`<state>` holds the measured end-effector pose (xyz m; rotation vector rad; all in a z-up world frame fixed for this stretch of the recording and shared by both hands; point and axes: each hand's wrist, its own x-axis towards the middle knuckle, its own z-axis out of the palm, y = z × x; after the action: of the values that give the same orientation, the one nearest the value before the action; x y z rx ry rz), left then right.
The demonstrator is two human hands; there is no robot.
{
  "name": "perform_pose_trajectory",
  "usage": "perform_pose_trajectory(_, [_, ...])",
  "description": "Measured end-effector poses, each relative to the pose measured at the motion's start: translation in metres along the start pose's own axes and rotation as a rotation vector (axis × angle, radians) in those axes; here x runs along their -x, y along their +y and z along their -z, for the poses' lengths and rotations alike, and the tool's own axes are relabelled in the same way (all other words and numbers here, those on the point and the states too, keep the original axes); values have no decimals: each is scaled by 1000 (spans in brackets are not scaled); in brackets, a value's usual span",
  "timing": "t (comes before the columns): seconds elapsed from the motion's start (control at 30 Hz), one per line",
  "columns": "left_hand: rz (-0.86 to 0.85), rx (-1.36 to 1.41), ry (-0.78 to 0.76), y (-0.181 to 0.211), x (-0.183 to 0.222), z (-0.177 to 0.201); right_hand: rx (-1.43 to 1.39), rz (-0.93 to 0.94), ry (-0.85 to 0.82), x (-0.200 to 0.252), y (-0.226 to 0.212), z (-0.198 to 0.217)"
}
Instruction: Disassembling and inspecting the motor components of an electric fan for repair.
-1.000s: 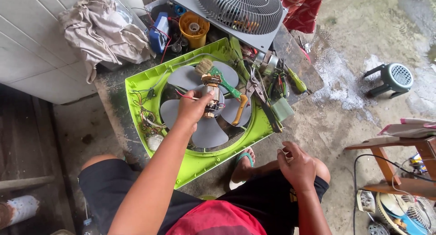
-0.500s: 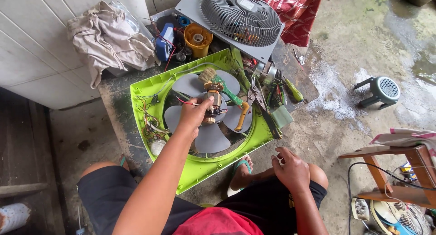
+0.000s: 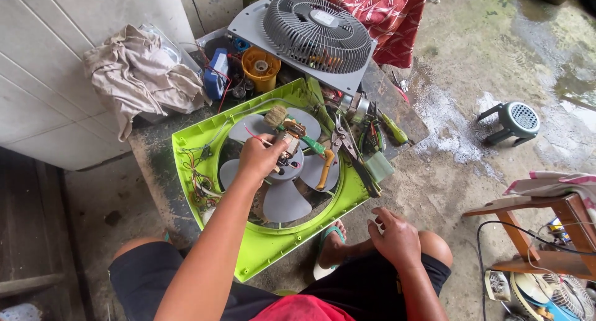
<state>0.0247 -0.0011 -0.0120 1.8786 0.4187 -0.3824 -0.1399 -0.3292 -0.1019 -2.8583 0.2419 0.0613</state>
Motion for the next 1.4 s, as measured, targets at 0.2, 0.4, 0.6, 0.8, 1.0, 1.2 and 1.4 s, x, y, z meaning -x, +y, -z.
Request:
perform_pose_trajectory(0.2, [2,-10,25,-2,-9,1,-433,183,204,-24,1,-5])
perform_pose_trajectory(0.4, [-87,-80,96,-10,-8,0,-515,440,714,-76,-32,15])
perform_pose_trajectory(0.6, [-110,25,129,-55,-56,-2,-460,772,528,-156,-129,43])
perform_pose_trajectory(0.8, [-75,241,130,-24,-24,-6,-138,672,9,-182,-141,8])
perform_pose_trajectory(1.0, [-41,481,162,-32,-17,-8,-397,580,-44,-195,-132,-8])
perform_pose_trajectory(1.2, [-67,565,166,-41,-14,-10,-674,353,-62,-183,-136,19])
perform_pose_trajectory(1.4, [-130,282,167,-33,-29,-21,-795,242,-37,-196,-128,20])
